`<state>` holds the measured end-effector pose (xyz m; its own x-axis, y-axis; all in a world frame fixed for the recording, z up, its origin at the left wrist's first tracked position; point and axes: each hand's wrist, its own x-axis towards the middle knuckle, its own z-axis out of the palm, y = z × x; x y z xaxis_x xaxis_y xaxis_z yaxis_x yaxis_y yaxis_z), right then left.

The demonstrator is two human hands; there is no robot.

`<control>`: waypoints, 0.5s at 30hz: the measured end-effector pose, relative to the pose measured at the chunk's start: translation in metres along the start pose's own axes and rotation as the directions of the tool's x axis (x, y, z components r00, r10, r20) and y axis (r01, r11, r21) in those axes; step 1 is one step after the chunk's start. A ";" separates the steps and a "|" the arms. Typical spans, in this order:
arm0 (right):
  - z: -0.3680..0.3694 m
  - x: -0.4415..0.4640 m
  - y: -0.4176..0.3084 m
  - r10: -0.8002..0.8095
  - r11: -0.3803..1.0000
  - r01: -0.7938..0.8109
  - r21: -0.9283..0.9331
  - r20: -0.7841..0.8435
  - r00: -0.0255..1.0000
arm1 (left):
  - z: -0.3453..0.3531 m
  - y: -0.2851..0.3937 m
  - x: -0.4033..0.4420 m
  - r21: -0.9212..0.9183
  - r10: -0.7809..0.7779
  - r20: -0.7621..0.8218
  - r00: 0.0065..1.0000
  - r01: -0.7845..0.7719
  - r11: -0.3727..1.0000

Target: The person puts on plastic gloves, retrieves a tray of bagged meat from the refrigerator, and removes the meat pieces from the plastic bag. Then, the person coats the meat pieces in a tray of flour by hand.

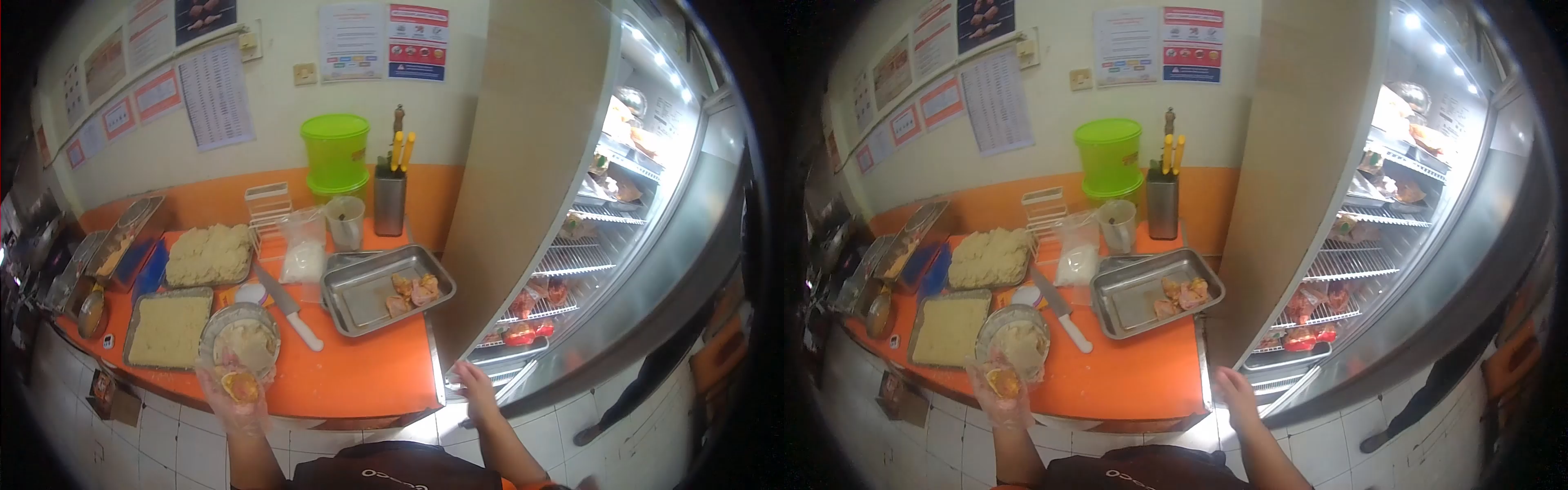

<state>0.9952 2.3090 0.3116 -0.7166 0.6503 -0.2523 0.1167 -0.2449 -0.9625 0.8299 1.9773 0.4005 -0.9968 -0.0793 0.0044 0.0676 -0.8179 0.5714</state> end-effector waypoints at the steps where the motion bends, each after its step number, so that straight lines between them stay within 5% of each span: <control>1: 0.020 0.020 0.002 0.080 0.995 -0.087 0.044 0.140 0.987 | -0.002 0.007 -0.002 -0.001 0.062 -0.029 0.998 -0.062 0.998; 4: 0.078 0.080 0.022 0.315 0.930 -0.346 0.124 0.213 0.925 | -0.067 0.030 -0.004 -0.046 0.087 -0.071 0.994 -0.090 0.995; 7: 0.121 0.120 0.034 0.363 0.882 -0.411 0.230 0.226 0.904 | -0.148 0.060 -0.010 -0.285 -0.037 -0.033 0.999 0.026 0.958; 10: 0.137 0.153 0.052 0.277 0.861 -0.396 0.317 0.360 0.891 | -0.159 0.085 -0.037 -0.332 -0.036 -0.354 0.935 -0.089 0.939; 15: 0.153 0.158 0.049 0.142 0.845 -0.254 0.470 0.260 0.955 | -0.195 0.113 -0.080 -0.303 0.124 -0.511 0.850 -0.313 0.900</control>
<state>0.7820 2.2897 0.2395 -0.8466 0.3994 -0.3517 -0.0429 -0.7099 -0.7030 0.9255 1.7796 0.3046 -0.8180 -0.4601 -0.3453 0.3854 -0.8839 0.2647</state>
